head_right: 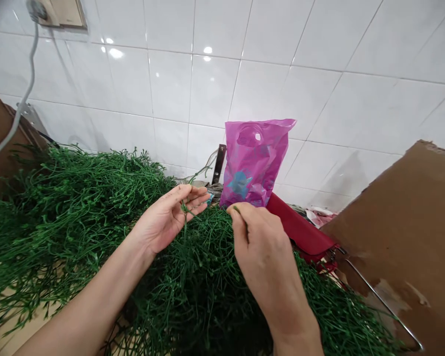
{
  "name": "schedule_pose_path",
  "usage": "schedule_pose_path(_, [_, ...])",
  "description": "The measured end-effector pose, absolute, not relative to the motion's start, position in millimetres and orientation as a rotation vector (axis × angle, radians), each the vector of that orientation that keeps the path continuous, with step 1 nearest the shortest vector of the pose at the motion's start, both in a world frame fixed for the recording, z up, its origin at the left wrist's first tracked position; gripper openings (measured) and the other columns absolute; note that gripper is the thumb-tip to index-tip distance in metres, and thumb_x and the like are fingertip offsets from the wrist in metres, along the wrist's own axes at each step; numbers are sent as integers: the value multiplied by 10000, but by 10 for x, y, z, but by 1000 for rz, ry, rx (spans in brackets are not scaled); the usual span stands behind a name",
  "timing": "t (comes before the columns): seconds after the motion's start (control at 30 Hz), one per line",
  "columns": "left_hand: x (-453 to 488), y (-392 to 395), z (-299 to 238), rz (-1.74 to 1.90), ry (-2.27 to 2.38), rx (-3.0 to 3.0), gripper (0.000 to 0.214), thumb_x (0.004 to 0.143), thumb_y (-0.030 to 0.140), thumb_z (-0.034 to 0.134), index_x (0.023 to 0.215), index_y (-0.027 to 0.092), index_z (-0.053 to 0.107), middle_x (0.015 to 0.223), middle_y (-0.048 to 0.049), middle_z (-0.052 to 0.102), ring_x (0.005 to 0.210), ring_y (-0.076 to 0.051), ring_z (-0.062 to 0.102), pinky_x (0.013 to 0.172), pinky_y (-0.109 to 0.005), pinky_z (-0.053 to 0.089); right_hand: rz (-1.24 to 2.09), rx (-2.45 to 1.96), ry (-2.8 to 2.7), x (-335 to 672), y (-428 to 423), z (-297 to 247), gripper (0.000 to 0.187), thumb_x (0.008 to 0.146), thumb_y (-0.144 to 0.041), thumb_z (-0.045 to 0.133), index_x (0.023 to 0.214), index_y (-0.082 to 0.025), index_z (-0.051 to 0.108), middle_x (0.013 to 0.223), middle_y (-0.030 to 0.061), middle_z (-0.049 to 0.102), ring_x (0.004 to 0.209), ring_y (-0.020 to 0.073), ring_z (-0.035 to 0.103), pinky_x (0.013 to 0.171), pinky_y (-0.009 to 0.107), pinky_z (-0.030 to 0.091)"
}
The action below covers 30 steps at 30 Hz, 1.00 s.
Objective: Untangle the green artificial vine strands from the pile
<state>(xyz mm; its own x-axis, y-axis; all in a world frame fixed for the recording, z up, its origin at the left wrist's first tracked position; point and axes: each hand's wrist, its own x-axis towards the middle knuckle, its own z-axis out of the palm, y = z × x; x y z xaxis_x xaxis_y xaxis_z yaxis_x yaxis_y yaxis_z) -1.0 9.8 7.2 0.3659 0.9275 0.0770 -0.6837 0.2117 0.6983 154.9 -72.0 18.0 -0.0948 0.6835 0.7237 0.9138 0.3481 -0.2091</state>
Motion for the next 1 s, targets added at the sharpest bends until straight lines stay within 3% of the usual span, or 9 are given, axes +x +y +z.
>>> schedule_pose_path(0.13, [14, 14, 91, 1095, 403, 817, 221, 753, 315, 815, 751, 166, 652, 1060, -64, 752, 1072, -205, 668, 988, -368, 477, -339, -1481, -1725, 1688, -751, 222, 198, 968, -324, 537, 1086, -226, 662, 1057, 101, 720, 1009, 289, 634, 903, 437, 447])
schedule_pose_path(0.23, [54, -39, 82, 1055, 414, 858, 227, 751, 323, 815, 734, 172, 646, 1040, -51, 739, 1077, -190, 631, 945, -321, 463, -251, -1426, -1775, 1526, -730, 179, 206, 951, -350, 593, 1095, -227, 674, 1099, 96, 714, 1048, 284, 622, 941, 433, 445])
schedule_pose_path(0.37, [91, -90, 52, 1043, 407, 911, 232, 756, 363, 810, 756, 175, 674, 970, -36, 714, 971, -164, 613, 832, -258, 457, -17, -1427, -1846, 1349, -629, 74, 141, 957, -256, 563, 1025, -222, 681, 1001, 60, 741, 932, 249, 648, 834, 370, 457])
schedule_pose_path(0.57, [37, -68, 39, 977, 470, 1136, 366, 867, 506, 678, 1075, 209, 729, 1204, -77, 670, 1164, -219, 568, 943, -329, 453, 172, -1486, -1678, 1519, -551, 103, 310, 984, -337, 432, 711, -230, 534, 641, -8, 604, 573, 160, 533, 583, 278, 377])
schedule_pose_path(0.67, [6, -34, 43, 912, 560, 1331, 354, 829, 414, 745, 1089, 179, 691, 1025, -63, 700, 978, -182, 622, 881, -314, 457, 223, -1481, -1635, 1599, -556, 154, 317, 961, -349, 432, 666, -237, 463, 597, -30, 491, 545, 142, 451, 549, 268, 351])
schedule_pose_path(0.77, [-3, -16, 43, 847, 627, 1391, 399, 774, 275, 798, 1118, 167, 628, 806, -2, 693, 775, -135, 618, 775, -280, 453, 338, -1479, -1615, 1638, -570, 186, 306, 964, -386, 436, 718, -228, 528, 590, -43, 434, 542, 138, 422, 522, 264, 335])
schedule_pose_path(0.87, [-3, -11, 47, 825, 652, 1365, 292, 750, 208, 796, 994, 151, 647, 755, 15, 683, 736, -114, 611, 749, -255, 450, 452, -1474, -1604, 1683, -574, 190, 305, 964, -420, 459, 843, -211, 645, 576, -46, 444, 536, 138, 430, 506, 265, 320])
schedule_pose_path(1.0, [-9, 13, 48, 856, 651, 1303, 178, 736, 221, 789, 861, 129, 702, 746, 11, 669, 699, -93, 586, 713, -229, 446, 580, -1395, -1496, 1761, -559, 165, 280, 933, -451, 548, 923, -200, 672, 582, -45, 480, 575, 137, 452, 569, 266, 370])
